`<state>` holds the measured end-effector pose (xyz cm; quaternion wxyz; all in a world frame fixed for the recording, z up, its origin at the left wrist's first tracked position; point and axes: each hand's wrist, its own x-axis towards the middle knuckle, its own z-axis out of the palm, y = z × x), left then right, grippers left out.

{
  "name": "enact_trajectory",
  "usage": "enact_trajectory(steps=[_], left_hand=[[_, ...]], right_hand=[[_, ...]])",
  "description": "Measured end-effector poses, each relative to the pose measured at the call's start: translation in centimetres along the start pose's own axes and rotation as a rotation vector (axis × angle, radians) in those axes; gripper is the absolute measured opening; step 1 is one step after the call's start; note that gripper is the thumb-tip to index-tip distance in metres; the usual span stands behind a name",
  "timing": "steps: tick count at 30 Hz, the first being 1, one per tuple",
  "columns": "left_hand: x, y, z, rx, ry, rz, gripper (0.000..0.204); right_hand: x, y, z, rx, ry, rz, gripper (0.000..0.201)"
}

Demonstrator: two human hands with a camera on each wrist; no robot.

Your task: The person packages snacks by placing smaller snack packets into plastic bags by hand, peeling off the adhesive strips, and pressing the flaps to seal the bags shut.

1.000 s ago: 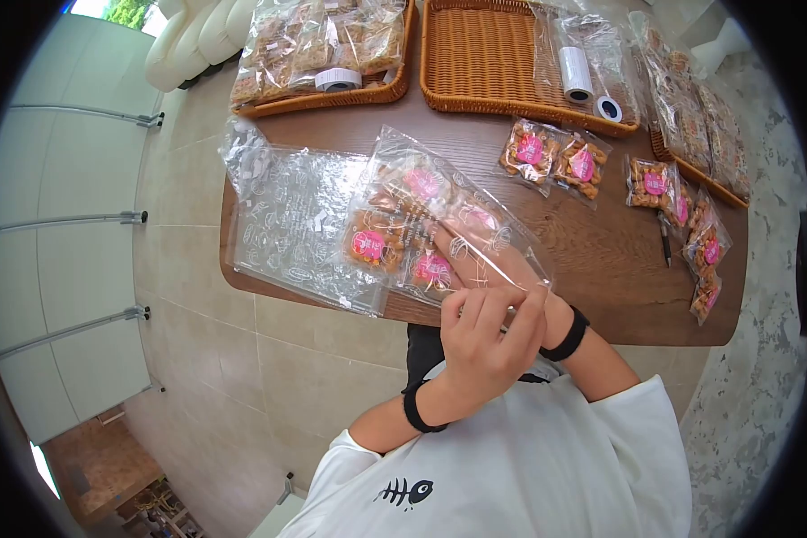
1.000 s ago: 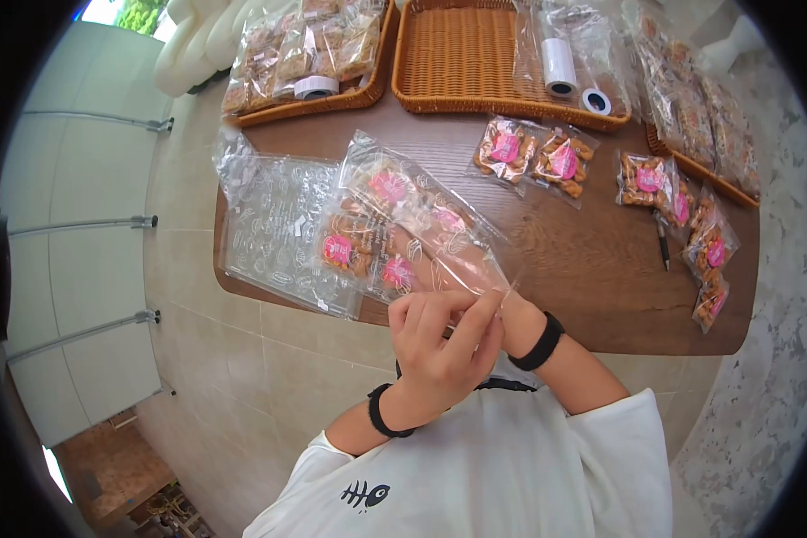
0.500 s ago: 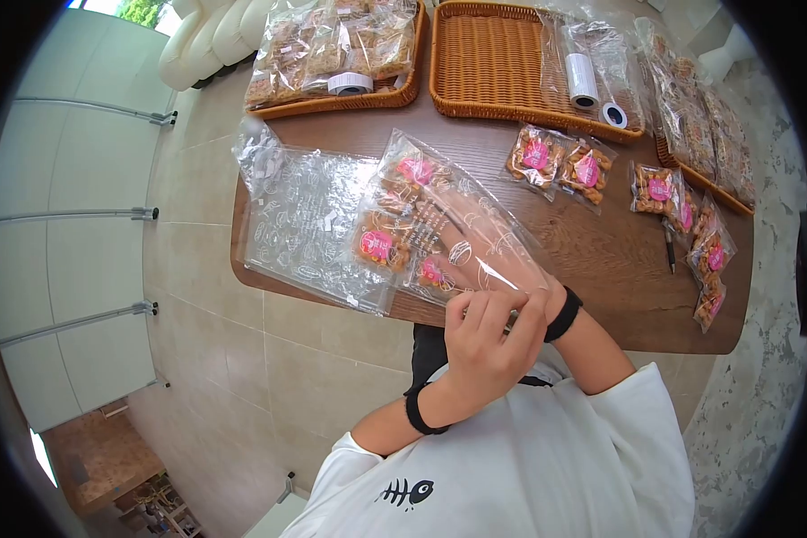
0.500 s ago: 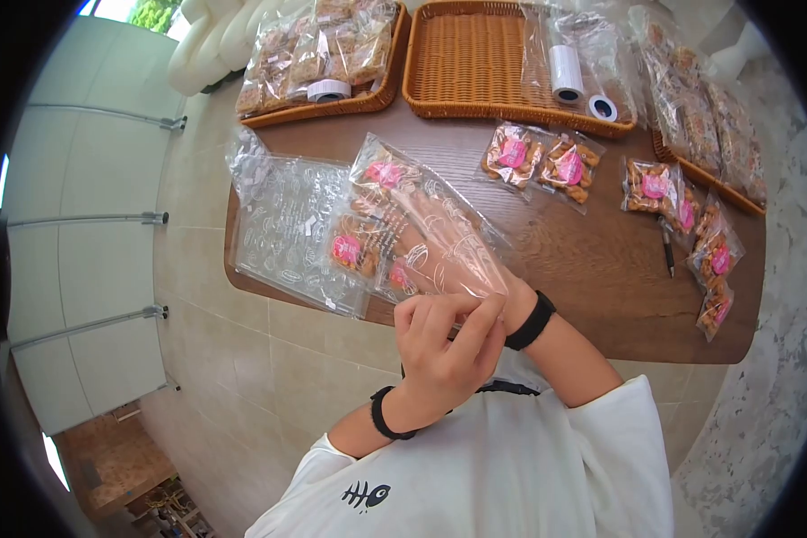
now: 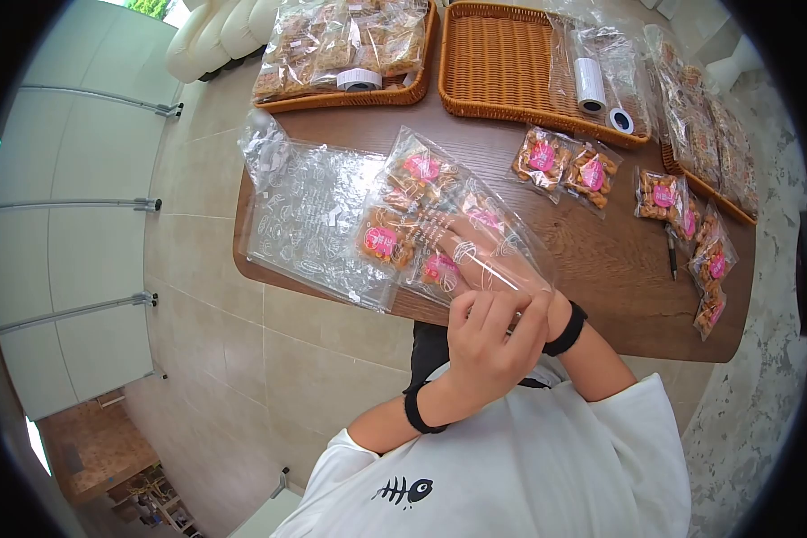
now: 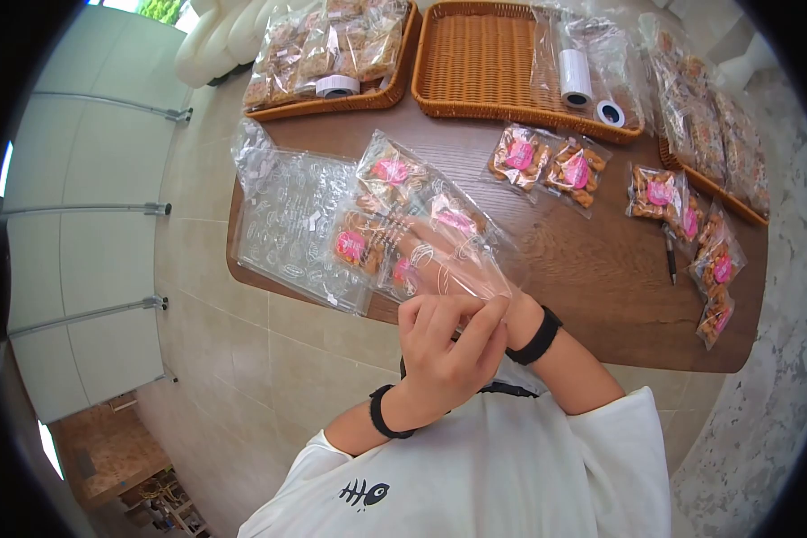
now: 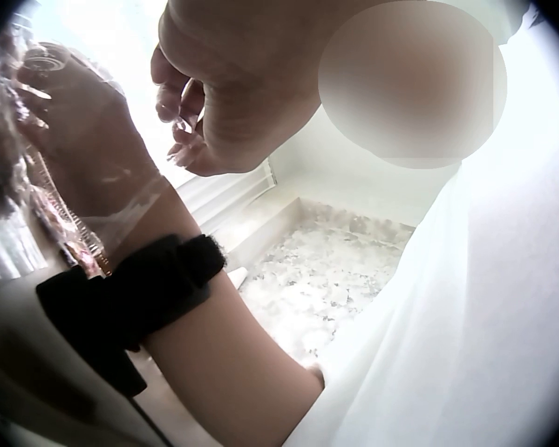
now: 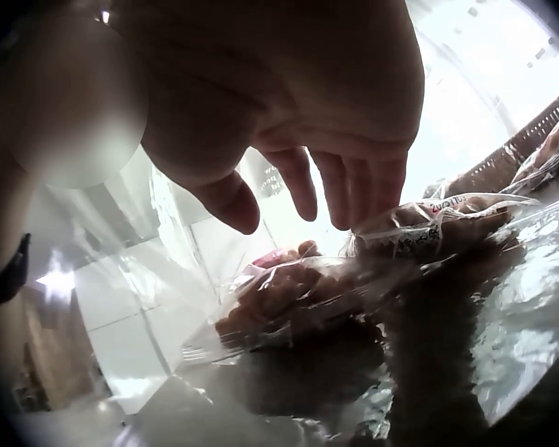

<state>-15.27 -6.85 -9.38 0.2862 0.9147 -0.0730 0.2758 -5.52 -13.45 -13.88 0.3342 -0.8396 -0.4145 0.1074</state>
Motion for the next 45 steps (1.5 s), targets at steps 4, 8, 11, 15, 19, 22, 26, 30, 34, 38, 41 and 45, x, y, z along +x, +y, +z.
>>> enact_trajectory(steps=[4,8,11,15,19,22,26,30,34,38,41,45], left_hand=[[0.0,0.0,0.0,0.011,0.012,-0.006,0.039],[0.1,0.0,0.0,0.006,0.017,-0.008,0.039],[0.0,-0.1,0.0,0.004,0.016,-0.009,0.039],[0.1,-0.1,-0.2,0.002,0.009,-0.006,0.038],[0.1,-0.1,0.0,0.006,0.021,-0.008,0.038],[0.1,0.1,0.0,0.011,0.015,-0.007,0.038],[0.1,0.3,-0.1,0.020,-0.003,-0.012,0.037],[0.2,0.3,-0.2,0.019,-0.007,-0.007,0.036],[0.2,0.5,-0.1,0.013,-0.008,0.003,0.036],[-0.2,0.5,0.2,-0.055,-0.013,0.001,0.037],[-0.3,0.5,0.4,-0.094,-0.015,-0.012,0.037],[-0.2,0.1,-0.1,-0.089,-0.037,0.019,0.037]], right_hand=[[0.0,0.2,0.0,-0.012,-0.020,-0.009,0.040],[0.7,-0.3,0.3,-0.023,-0.049,-0.030,0.040],[0.0,-0.4,0.5,-0.029,-0.066,-0.041,0.041],[-0.7,1.0,-0.1,-0.043,-0.084,-0.044,0.041],[1.0,-0.2,0.4,-0.062,-0.104,-0.049,0.041],[1.8,-0.8,0.6,-0.074,-0.123,-0.052,0.042],[0.6,-0.2,0.0,-0.094,-0.131,-0.047,0.042],[3.5,-1.1,0.2,-0.117,-0.128,-0.056,0.043],[4.2,-1.1,0.3,-0.132,-0.156,-0.072,0.043],[4.7,-0.9,0.4,-0.144,-0.183,-0.074,0.043],[5.3,-0.9,0.3,-0.158,-0.204,-0.078,0.044],[5.2,0.2,-0.2,-0.176,-0.226,-0.086,0.044]])
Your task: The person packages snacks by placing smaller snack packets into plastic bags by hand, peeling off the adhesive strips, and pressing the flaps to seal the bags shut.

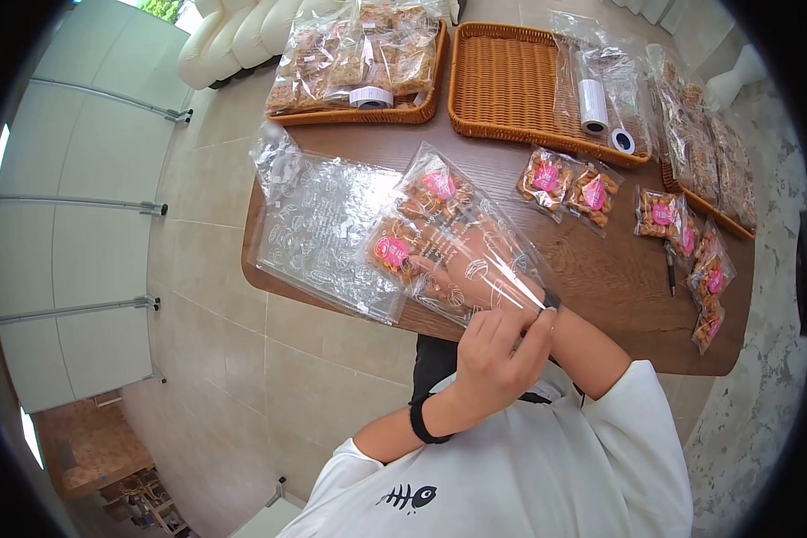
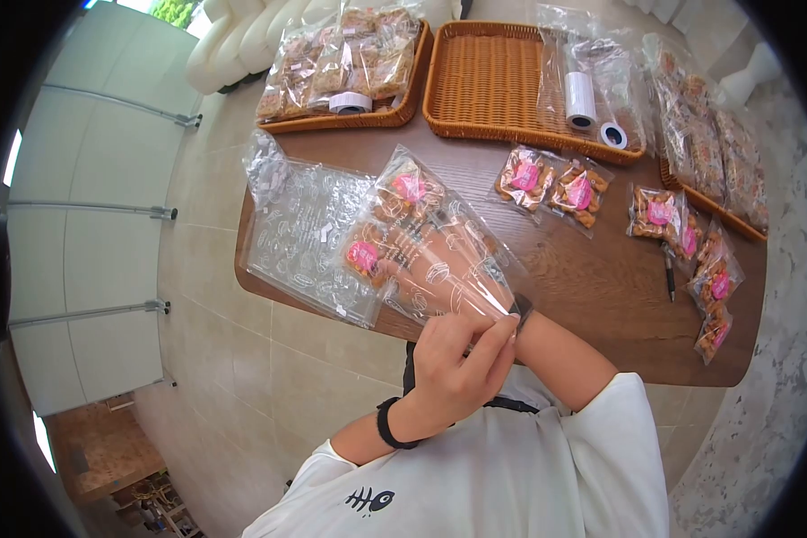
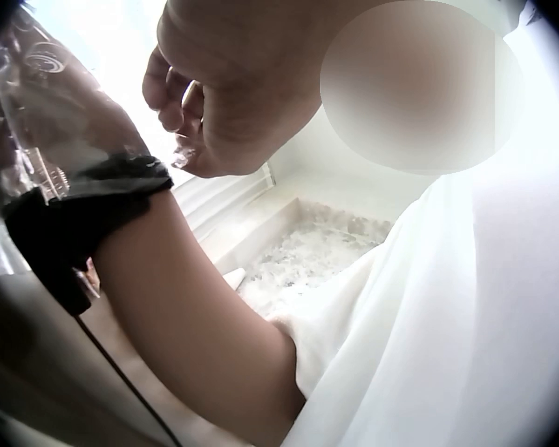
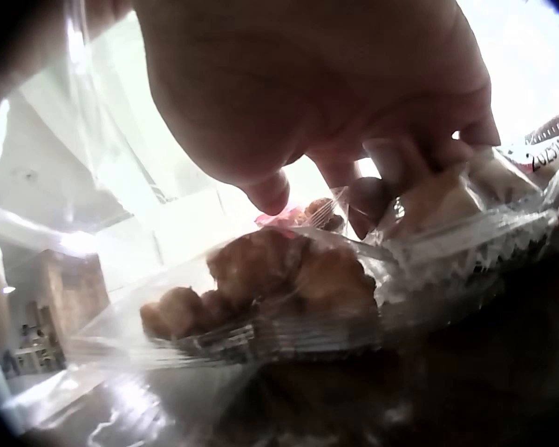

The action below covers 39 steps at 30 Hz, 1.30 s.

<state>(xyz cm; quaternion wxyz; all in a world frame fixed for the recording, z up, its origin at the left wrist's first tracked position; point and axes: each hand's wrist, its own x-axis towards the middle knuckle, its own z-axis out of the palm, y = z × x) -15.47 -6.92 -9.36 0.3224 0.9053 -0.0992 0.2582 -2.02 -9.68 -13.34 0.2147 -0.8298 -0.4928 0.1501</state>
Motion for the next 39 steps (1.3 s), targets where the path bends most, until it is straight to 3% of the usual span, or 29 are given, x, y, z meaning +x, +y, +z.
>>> enact_trajectory(steps=[3,6,10,12,13,15,16,18,20,22,29,32,34,37,38,39], left_hand=[[1.1,-1.1,-2.0,-0.098,-0.147,0.046,0.041],[2.9,-4.8,-5.1,-0.091,-0.126,0.017,0.044],[7.9,-13.3,-7.3,0.009,-0.130,-0.318,0.036],[10.4,-18.5,-6.2,-0.072,-0.246,-0.432,0.034],[10.8,-20.7,-5.2,-0.066,-0.241,-0.427,0.034],[11.7,-23.8,-3.3,0.063,-0.395,-0.199,0.038],[12.2,-24.0,-2.8,0.064,-0.396,-0.194,0.038],[12.8,-24.1,-1.8,0.182,-0.588,-0.116,0.043],[13.1,-23.6,-1.7,0.153,-0.635,-0.116,0.046],[13.0,-23.6,-1.8,0.136,-0.698,-0.139,0.044],[12.0,-23.9,-1.8,-0.014,-0.647,-0.081,0.041],[11.7,-23.3,-2.2,-0.059,-0.649,-0.153,0.041],[11.7,-23.1,-2.4,-0.073,-0.703,-0.199,0.047],[11.6,-22.9,-2.7,-0.057,-0.680,-0.181,0.048],[11.4,-22.8,-2.8,-0.057,-0.676,-0.183,0.048],[11.2,-22.6,-2.9,0.000,-0.607,-0.185,0.048]], right_hand=[[-1.6,0.1,0.4,-0.009,-0.012,-0.003,0.044],[-2.9,1.1,0.3,-0.019,-0.023,-0.001,0.045],[-1.3,-0.5,0.4,-0.055,0.057,0.156,0.038],[-0.8,-0.2,0.7,-0.060,0.070,0.117,0.041],[-0.3,-0.1,1.1,-0.075,0.011,0.150,0.041],[0.4,-0.4,0.9,-0.092,-0.084,0.260,0.043],[0.6,-0.8,0.5,-0.092,-0.079,0.263,0.043],[0.8,-1.1,-0.4,-0.156,-0.142,0.239,0.051],[0.7,-0.3,0.8,-0.140,-0.101,0.229,0.040],[0.6,0.4,1.9,-0.182,0.076,0.124,0.039],[0.2,-0.1,1.5,-0.149,0.143,0.137,0.031],[0.5,-0.3,1.3,-0.054,0.062,0.219,0.028],[0.4,0.2,2.6,-0.190,0.160,0.153,0.026],[0.5,0.1,2.8,-0.121,0.221,0.200,0.026],[0.6,-0.1,2.4,-0.123,0.219,0.197,0.026],[0.8,-0.4,1.8,-0.150,0.104,0.215,0.025]])
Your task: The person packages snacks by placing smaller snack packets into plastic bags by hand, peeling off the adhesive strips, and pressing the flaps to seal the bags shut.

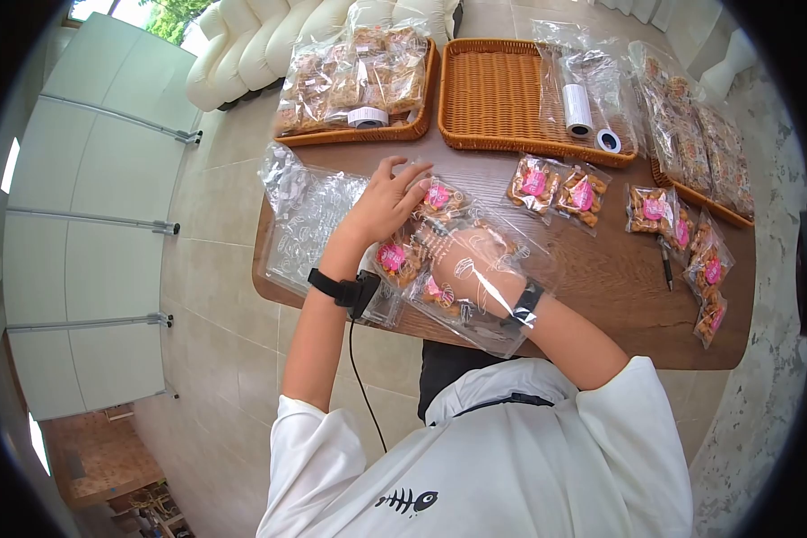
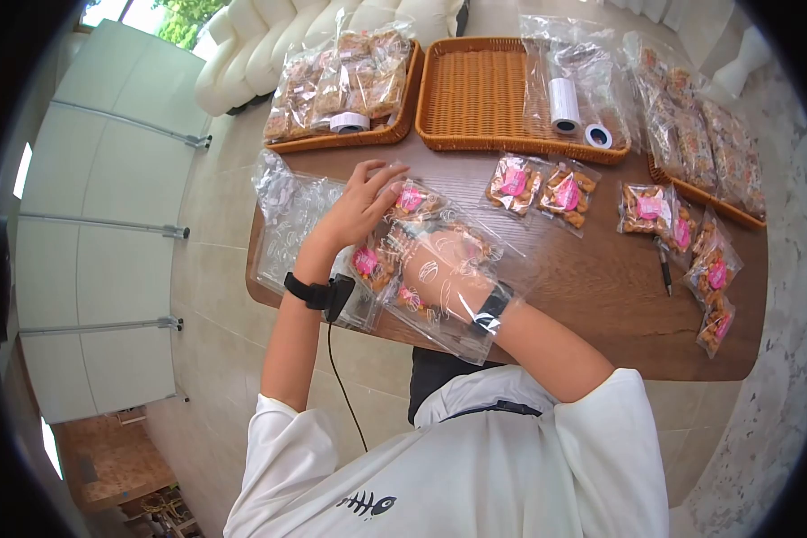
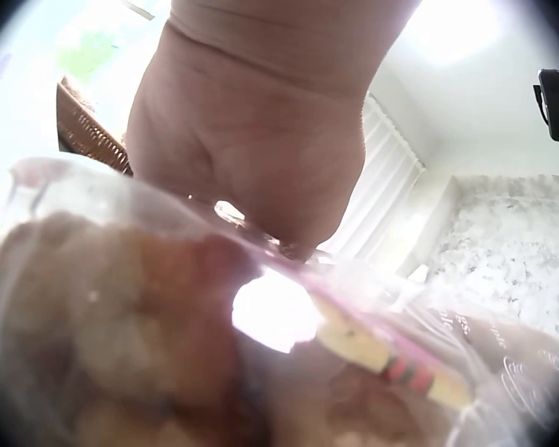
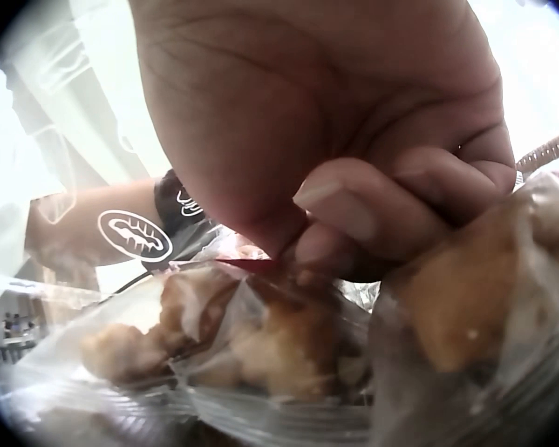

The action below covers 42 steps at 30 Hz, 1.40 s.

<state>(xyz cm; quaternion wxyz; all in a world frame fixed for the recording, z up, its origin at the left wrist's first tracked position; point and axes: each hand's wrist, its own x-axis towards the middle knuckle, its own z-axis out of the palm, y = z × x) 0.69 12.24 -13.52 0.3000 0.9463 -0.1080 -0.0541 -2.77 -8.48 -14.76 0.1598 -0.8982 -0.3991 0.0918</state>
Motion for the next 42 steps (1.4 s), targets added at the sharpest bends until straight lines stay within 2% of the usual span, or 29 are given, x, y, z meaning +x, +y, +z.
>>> enact_trajectory(steps=[1,2,4,5,7,11,13,14,16,19,20,24,25,27,28,31,32,33,35,36,38,40,41,42], left_hand=[[-0.2,0.3,0.0,0.047,0.073,-0.016,0.049],[-0.5,0.7,-0.1,0.045,0.074,-0.015,0.049],[-1.7,1.3,-0.4,0.096,0.213,0.035,0.053],[-2.4,2.0,-0.6,0.094,0.215,0.028,0.053],[-4.2,3.7,-1.1,0.153,0.315,0.070,0.052],[-7.3,6.8,0.6,0.115,0.328,0.034,0.048],[-7.9,6.8,2.1,0.091,0.278,-0.017,0.044],[-7.9,6.6,2.7,0.123,0.311,0.006,0.045],[-8.3,6.5,3.1,0.133,0.323,0.002,0.046],[-8.4,6.4,3.5,0.141,0.332,0.013,0.048],[-8.4,6.4,3.5,0.143,0.337,0.018,0.048],[-8.5,6.5,3.6,0.186,0.359,0.016,0.049],[-8.4,6.5,3.6,0.161,0.383,-0.011,0.049],[-7.9,7.0,3.3,0.137,0.414,0.009,0.049],[-7.4,7.9,2.9,0.136,0.447,0.009,0.047],[-4.0,11.7,1.4,0.208,0.483,0.252,0.038],[-2.1,13.1,1.2,0.256,0.477,0.357,0.034],[-0.2,14.9,1.0,0.244,0.472,0.463,0.028],[3.9,19.5,0.7,0.259,0.407,0.608,0.027],[6.3,22.2,1.2,0.272,0.398,0.645,0.022],[9.9,27.0,2.7,0.280,0.347,0.753,0.017],[12.3,30.9,4.1,0.352,0.359,0.973,0.030],[12.4,32.2,4.4,0.331,0.372,0.992,0.030],[12.5,33.7,4.9,0.346,0.307,1.030,0.032]], right_hand=[[0.0,-0.2,-0.5,-0.040,-0.112,0.009,0.024],[-0.3,0.4,0.6,-0.042,-0.113,0.010,0.024],[-1.1,1.7,3.8,0.134,0.253,-0.198,0.025],[-1.3,1.1,2.1,0.135,0.248,-0.203,0.025],[-1.7,0.2,-1.3,0.047,-0.112,0.007,0.027],[-2.3,0.3,-0.7,0.102,-0.119,0.020,0.024],[-2.6,0.1,-0.6,0.106,-0.021,0.045,0.023],[-2.8,0.2,-0.3,0.103,-0.027,0.038,0.023],[-3.2,0.5,0.2,0.066,0.184,-0.033,0.027],[-3.3,0.2,-0.1,0.081,0.248,-0.012,0.028],[-3.3,0.0,0.0,0.096,0.192,0.028,0.030],[-4.2,0.7,0.9,-0.003,0.291,-0.081,0.036],[-4.7,0.9,0.6,-0.021,0.260,-0.107,0.036],[-6.3,1.0,-0.3,0.137,0.346,-0.143,0.041],[-7.5,0.9,-0.9,0.259,0.271,-0.096,0.040],[-10.0,2.1,-1.0,0.205,0.177,-0.132,0.043],[-10.5,1.5,-1.7,0.368,0.198,-0.119,0.039],[-11.6,1.3,-1.8,0.345,0.147,-0.150,0.039],[-12.8,1.5,-2.0,0.489,0.097,-0.002,0.030],[-13.8,2.6,-1.1,0.458,0.083,-0.011,0.030],[-14.8,1.9,-3.1,0.470,-0.004,0.032,0.032],[-15.8,3.1,-4.1,0.412,-0.073,0.079,0.033],[-16.6,4.0,-4.3,0.562,-0.112,0.079,0.028],[-17.7,4.7,-4.6,0.716,-0.151,0.088,0.023]])
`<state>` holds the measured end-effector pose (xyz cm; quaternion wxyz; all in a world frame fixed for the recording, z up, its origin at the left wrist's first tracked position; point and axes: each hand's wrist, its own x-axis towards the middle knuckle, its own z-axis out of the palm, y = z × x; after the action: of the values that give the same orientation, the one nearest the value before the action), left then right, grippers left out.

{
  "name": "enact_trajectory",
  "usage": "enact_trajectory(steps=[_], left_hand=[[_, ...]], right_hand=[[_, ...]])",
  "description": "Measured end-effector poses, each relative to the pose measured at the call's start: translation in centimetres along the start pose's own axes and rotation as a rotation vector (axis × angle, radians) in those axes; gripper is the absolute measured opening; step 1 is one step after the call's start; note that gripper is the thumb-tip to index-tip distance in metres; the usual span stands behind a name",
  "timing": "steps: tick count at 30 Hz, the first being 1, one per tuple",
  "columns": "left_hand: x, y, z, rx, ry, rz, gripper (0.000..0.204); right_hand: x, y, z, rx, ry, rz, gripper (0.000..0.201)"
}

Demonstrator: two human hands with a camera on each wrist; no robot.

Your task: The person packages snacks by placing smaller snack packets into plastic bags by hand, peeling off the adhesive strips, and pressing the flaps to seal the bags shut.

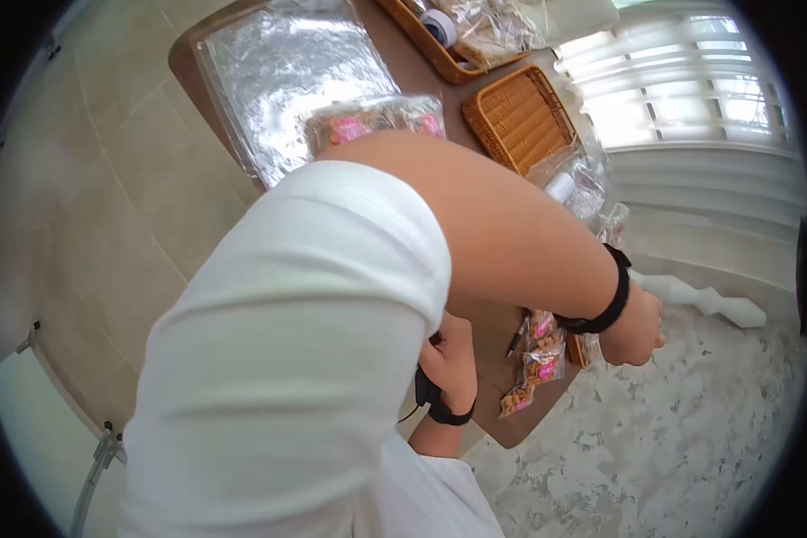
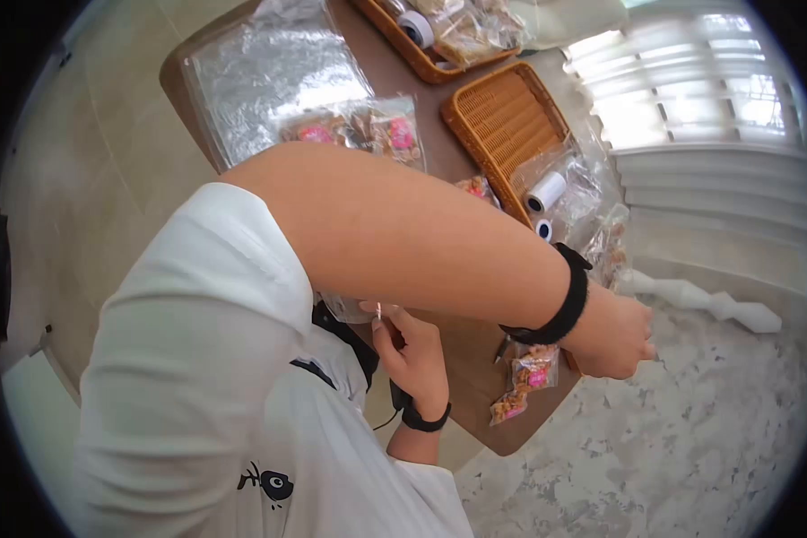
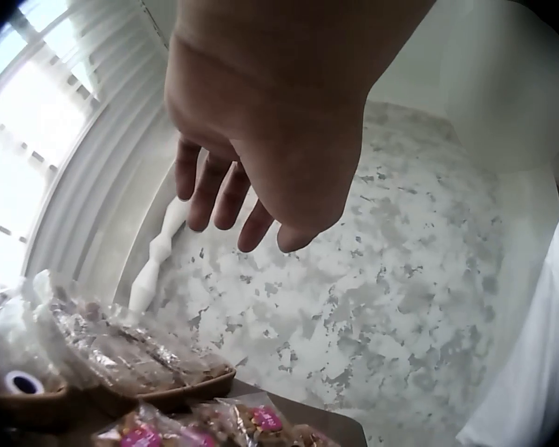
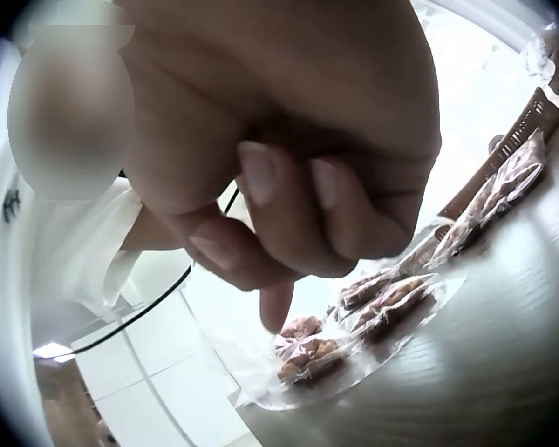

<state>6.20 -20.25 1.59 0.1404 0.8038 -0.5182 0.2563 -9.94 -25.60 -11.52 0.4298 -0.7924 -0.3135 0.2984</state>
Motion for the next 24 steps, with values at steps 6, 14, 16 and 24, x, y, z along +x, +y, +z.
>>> enact_trajectory(steps=[6,14,16,24], left_hand=[[-0.1,1.1,0.9,-0.158,-0.017,-0.187,0.016],[-18.6,10.4,-3.9,-0.187,-0.001,-0.626,0.033],[-21.5,12.8,-4.9,-0.272,0.098,-0.839,0.044],[-27.0,18.3,-7.0,-0.400,0.138,-1.102,0.031]], right_hand=[[-3.2,3.0,-5.7,-0.106,0.294,0.184,0.018],[4.4,2.4,-6.4,-0.039,0.343,0.064,0.064],[6.1,2.4,-6.3,-0.091,0.252,0.131,0.070],[7.8,2.5,-4.9,0.700,0.295,0.267,0.064]])
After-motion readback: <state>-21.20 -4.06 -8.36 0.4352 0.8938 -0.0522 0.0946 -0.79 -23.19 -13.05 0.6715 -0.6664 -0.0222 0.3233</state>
